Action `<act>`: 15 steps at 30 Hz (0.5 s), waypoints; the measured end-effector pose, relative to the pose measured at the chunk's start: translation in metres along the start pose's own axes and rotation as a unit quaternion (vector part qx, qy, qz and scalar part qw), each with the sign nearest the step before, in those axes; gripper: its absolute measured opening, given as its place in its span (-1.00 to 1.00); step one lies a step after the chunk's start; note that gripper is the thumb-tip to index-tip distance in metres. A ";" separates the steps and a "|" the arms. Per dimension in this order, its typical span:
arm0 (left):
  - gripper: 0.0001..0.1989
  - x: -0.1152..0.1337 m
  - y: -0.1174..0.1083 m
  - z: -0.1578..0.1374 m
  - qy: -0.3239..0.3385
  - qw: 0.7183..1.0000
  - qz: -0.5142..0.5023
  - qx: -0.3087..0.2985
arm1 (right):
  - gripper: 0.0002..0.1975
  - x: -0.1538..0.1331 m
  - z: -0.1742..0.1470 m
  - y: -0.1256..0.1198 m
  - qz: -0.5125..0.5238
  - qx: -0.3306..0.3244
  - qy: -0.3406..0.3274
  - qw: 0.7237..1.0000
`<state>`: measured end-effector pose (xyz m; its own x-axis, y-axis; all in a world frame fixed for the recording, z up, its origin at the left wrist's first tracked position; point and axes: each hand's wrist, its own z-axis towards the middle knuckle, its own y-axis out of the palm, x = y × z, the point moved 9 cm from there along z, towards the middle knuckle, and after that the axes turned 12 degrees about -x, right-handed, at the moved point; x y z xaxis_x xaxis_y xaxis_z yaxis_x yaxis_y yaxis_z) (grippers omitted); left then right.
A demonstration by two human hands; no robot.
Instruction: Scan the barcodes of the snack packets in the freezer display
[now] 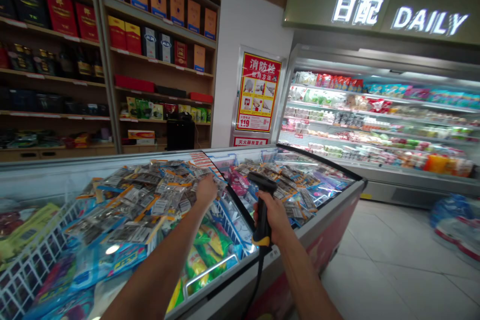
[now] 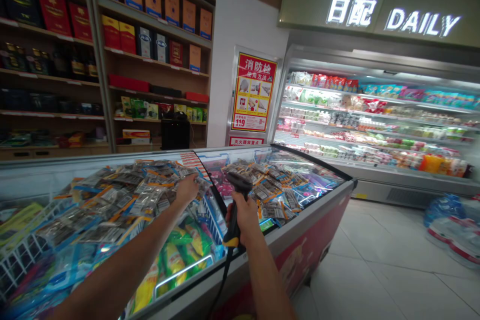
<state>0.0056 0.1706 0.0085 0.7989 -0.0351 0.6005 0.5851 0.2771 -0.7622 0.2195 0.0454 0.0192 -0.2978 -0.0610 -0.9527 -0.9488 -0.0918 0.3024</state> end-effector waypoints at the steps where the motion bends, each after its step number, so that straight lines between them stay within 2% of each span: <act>1: -0.59 0.001 -0.003 -0.002 0.007 0.999 0.035 -0.002 | -0.74 0.000 0.001 -0.007 0.004 0.008 -0.002 1.000; 5: -0.59 0.016 -0.007 -0.015 0.020 0.986 0.162 0.037 | -0.78 -0.004 0.003 -0.041 0.013 0.043 -0.006 0.999; 7: -0.61 0.032 0.003 -0.020 0.057 0.980 0.189 0.040 | -0.80 -0.008 0.002 -0.061 0.016 0.064 -0.016 0.998; 10: -0.64 0.047 0.029 -0.023 0.118 0.971 0.208 -0.009 | -0.81 -0.014 -0.001 -0.090 0.019 0.100 -0.032 0.994; 12: -0.68 0.041 0.043 -0.021 0.121 0.966 0.226 -0.047 | -0.82 -0.016 -0.005 -0.108 0.019 0.124 -0.035 0.991; 15: -0.69 0.019 0.046 -0.015 0.098 0.958 0.261 -0.070 | -0.82 -0.014 -0.008 -0.130 0.025 0.148 -0.034 0.988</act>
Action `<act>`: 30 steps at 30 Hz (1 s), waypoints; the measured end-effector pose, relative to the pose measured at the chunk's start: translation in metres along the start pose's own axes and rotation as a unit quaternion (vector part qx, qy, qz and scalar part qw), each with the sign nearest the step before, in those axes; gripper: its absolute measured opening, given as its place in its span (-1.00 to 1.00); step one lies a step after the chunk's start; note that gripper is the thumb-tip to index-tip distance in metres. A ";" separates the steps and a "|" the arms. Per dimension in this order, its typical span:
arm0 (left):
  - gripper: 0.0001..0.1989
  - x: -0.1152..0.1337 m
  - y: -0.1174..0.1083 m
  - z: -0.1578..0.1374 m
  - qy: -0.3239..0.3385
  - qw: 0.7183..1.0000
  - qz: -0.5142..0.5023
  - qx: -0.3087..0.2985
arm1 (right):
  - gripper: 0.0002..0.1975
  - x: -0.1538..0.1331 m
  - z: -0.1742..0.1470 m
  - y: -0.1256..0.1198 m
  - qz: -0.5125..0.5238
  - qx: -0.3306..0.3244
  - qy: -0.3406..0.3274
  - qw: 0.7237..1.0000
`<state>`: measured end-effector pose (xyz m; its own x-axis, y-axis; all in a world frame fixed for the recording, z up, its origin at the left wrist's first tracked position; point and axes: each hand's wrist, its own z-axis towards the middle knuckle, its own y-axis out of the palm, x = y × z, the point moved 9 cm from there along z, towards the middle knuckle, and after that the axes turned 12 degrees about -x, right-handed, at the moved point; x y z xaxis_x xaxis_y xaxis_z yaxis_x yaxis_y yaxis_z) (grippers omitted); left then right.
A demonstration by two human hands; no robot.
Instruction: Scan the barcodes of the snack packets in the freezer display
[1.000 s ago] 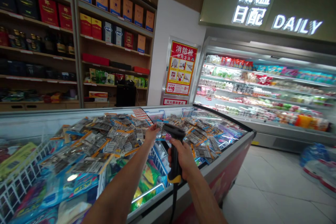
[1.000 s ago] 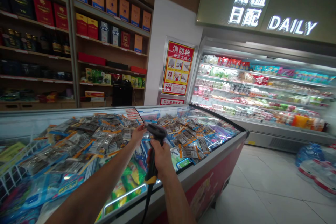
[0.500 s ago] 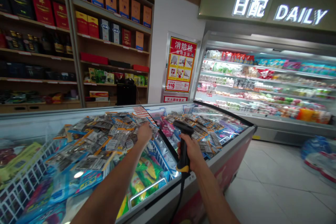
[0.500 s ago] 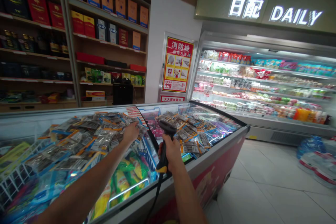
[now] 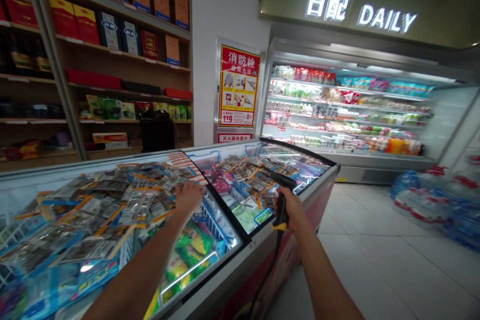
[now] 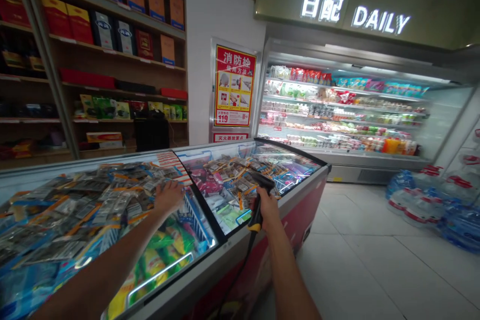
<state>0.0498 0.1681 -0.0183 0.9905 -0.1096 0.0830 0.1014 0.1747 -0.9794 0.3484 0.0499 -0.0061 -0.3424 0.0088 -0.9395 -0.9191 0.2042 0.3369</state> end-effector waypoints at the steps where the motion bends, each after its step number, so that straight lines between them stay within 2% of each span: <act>1: -0.69 -0.007 0.000 0.001 -0.005 1.000 0.011 -0.001 | -0.82 0.001 0.001 -0.006 0.002 0.006 0.000 1.000; 4: -0.71 -0.020 -0.007 0.003 -0.025 0.999 0.020 0.004 | -0.81 0.002 0.003 -0.021 -0.002 0.022 -0.002 1.000; 7: -0.71 -0.004 -0.020 0.006 -0.028 0.999 -0.032 0.031 | -0.81 0.005 0.004 -0.030 -0.004 0.026 -0.002 1.000; 10: -0.76 0.043 -0.022 0.009 0.016 0.988 -0.149 0.036 | -0.81 0.007 0.003 -0.035 -0.002 0.033 0.003 0.999; 12: -0.81 0.080 -0.012 0.012 0.039 0.963 -0.268 0.009 | -0.80 0.009 0.002 -0.038 0.001 0.041 0.003 0.999; 14: -0.79 0.116 0.004 0.012 0.047 0.930 -0.361 -0.038 | -0.80 0.011 0.001 -0.039 0.005 0.046 0.004 0.999; 16: -0.75 0.144 0.016 0.009 0.039 0.914 -0.398 -0.069 | -0.79 0.013 0.000 -0.040 0.007 0.047 0.005 0.999; 18: -0.71 0.162 0.022 0.004 0.021 0.916 -0.394 -0.071 | -0.77 0.016 0.001 -0.040 0.005 0.044 0.003 0.999; 21: -0.63 0.170 0.025 -0.001 -0.007 0.925 -0.375 -0.055 | -0.77 0.020 0.002 -0.041 0.012 0.037 -0.003 0.999; 23: -0.61 0.169 0.029 -0.001 -0.020 0.918 -0.393 -0.058 | -0.76 0.023 0.002 -0.040 0.016 0.035 0.000 0.999; 28: -0.70 0.163 0.043 0.012 -0.022 0.881 -0.463 -0.096 | -0.76 0.026 0.001 -0.035 0.023 0.035 0.010 0.999; 30: -0.76 0.161 0.049 0.017 -0.013 0.851 -0.510 -0.123 | -0.75 0.026 0.000 -0.032 0.025 0.035 0.013 0.999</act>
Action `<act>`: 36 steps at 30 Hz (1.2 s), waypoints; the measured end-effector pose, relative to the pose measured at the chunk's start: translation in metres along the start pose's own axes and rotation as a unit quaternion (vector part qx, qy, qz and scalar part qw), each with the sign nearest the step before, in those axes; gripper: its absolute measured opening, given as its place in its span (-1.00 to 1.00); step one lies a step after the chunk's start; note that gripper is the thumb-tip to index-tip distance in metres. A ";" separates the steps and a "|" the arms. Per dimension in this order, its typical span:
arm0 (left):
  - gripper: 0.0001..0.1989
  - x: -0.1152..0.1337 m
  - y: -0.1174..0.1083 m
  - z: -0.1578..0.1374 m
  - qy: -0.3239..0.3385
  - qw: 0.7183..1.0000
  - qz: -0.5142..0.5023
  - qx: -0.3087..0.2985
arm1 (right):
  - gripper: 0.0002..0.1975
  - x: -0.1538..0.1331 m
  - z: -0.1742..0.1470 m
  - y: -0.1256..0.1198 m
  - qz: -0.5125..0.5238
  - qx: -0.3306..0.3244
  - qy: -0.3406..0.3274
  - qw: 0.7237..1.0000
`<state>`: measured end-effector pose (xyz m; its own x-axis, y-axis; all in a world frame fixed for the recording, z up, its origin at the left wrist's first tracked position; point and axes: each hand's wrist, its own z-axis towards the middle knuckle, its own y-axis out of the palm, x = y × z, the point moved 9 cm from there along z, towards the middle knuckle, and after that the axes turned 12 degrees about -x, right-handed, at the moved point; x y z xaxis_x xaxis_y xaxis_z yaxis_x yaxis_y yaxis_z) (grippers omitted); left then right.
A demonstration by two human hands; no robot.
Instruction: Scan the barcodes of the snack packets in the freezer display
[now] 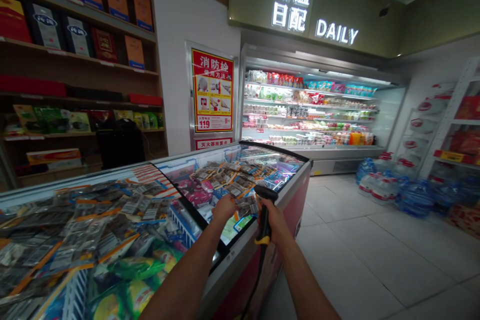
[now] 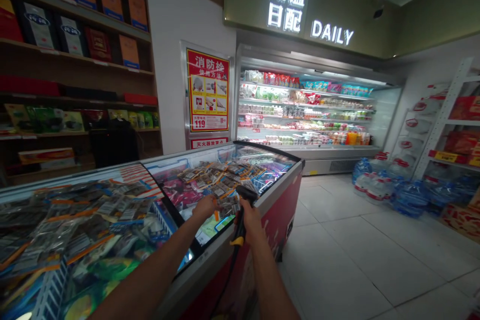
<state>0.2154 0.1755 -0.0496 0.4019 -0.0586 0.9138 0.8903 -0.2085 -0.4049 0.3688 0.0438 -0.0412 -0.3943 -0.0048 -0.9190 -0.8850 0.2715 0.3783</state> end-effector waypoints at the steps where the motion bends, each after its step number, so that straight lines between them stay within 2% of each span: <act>1: -0.78 -0.002 -0.001 0.002 0.000 0.999 -0.029 -0.020 | -0.75 0.000 -0.001 0.002 0.000 -0.001 0.001 1.000; 4: -0.81 -0.009 -0.010 -0.001 -0.005 0.993 -0.091 -0.072 | -0.77 -0.001 -0.004 0.013 -0.001 -0.016 0.002 1.000; 8: -0.86 -0.021 -0.042 -0.011 -0.020 0.984 -0.162 -0.078 | -0.77 0.001 -0.011 0.041 0.008 -0.054 0.011 0.998; 12: -0.87 -0.031 -0.083 -0.016 -0.022 0.969 -0.244 -0.024 | -0.74 0.008 -0.018 0.076 0.018 -0.099 0.028 0.995; 16: -0.89 -0.048 -0.119 -0.018 -0.020 0.921 -0.382 0.075 | -0.73 0.017 -0.023 0.103 0.026 -0.127 0.038 0.991; 18: -0.90 -0.053 -0.132 -0.018 -0.003 0.901 -0.418 0.114 | -0.72 0.023 -0.026 0.115 0.025 -0.145 0.047 0.988; 22: -0.92 -0.064 -0.143 -0.017 0.007 0.880 -0.450 0.149 | -0.70 0.032 -0.031 0.133 0.036 -0.171 0.053 0.983; 27: -0.88 -0.071 -0.148 -0.013 0.036 0.867 -0.469 0.162 | -0.69 0.036 -0.036 0.147 0.029 -0.193 0.057 0.979; 32: -0.89 -0.070 -0.151 -0.015 0.044 0.870 -0.460 0.173 | -0.70 0.031 -0.039 0.157 0.021 -0.205 0.045 0.977; 36: -0.93 -0.066 -0.158 -0.021 0.040 0.886 -0.408 0.214 | -0.70 0.029 -0.036 0.158 0.019 -0.194 0.042 0.980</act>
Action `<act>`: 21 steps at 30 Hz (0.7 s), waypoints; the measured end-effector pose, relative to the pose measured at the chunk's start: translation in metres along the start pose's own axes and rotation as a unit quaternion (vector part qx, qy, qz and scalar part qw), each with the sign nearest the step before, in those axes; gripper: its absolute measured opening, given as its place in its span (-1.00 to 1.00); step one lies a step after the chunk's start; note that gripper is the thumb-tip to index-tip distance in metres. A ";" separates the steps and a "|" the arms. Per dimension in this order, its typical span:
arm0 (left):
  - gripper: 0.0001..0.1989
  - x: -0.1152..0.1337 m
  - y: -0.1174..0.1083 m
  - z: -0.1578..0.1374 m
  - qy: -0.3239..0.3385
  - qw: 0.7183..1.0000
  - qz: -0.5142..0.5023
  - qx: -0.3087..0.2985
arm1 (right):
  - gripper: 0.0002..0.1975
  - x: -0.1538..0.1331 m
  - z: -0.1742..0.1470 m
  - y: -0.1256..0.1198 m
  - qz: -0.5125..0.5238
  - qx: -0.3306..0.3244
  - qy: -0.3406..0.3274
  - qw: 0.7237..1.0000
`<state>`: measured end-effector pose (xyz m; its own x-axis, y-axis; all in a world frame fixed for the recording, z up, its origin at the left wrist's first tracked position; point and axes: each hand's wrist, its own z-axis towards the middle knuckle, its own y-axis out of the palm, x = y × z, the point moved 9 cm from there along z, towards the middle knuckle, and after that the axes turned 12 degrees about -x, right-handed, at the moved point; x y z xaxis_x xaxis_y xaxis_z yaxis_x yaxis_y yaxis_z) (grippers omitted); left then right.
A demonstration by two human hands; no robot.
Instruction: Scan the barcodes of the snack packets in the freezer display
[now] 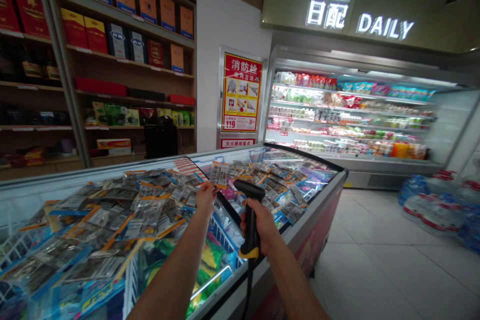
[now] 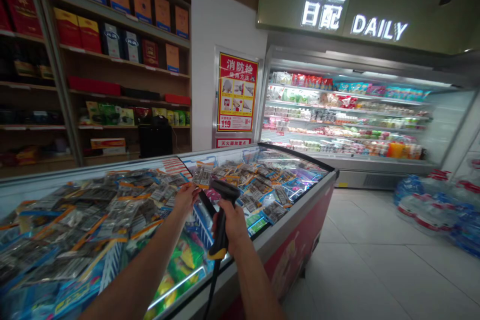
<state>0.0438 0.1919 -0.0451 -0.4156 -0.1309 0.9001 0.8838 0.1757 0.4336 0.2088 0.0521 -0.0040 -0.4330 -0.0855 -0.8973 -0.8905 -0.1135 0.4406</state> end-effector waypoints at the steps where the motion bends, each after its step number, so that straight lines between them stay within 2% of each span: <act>1: -0.94 0.003 -0.001 -0.001 0.010 1.000 0.017 0.008 | -0.70 -0.001 0.001 -0.001 -0.004 0.005 -0.002 1.000; 5: -0.96 0.016 -0.008 -0.002 0.034 0.993 0.104 0.035 | -0.73 -0.007 0.010 -0.006 -0.036 0.031 -0.023 0.999; 9: -0.91 0.036 -0.032 -0.005 0.052 0.970 0.224 0.083 | -0.75 -0.013 0.023 -0.020 -0.040 0.074 -0.053 0.995; 11: -0.89 0.050 -0.045 -0.009 0.064 0.945 0.304 0.108 | -0.76 -0.014 0.030 -0.030 -0.022 0.092 -0.069 0.993; 14: -0.99 0.076 -0.052 -0.019 0.109 0.889 0.419 0.145 | -0.76 -0.015 0.041 -0.048 0.016 0.110 -0.101 0.989; 17: -0.82 0.099 -0.032 -0.035 0.204 0.828 0.499 0.154 | -0.74 -0.013 0.048 -0.064 0.055 0.118 -0.132 0.983; 19: -0.76 0.098 -0.002 -0.039 0.246 0.779 0.569 0.089 | -0.73 -0.009 0.050 -0.071 0.078 0.115 -0.145 0.980; 21: -0.71 0.080 0.026 -0.035 0.237 0.724 0.647 -0.005 | -0.73 -0.005 0.052 -0.075 0.093 0.109 -0.152 0.978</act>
<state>0.0412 0.1517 0.0365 0.8816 -0.1824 0.4354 0.4689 0.4442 -0.7634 0.2706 0.1122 -0.0340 -0.5828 0.2176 -0.7829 -0.7860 0.0932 0.6111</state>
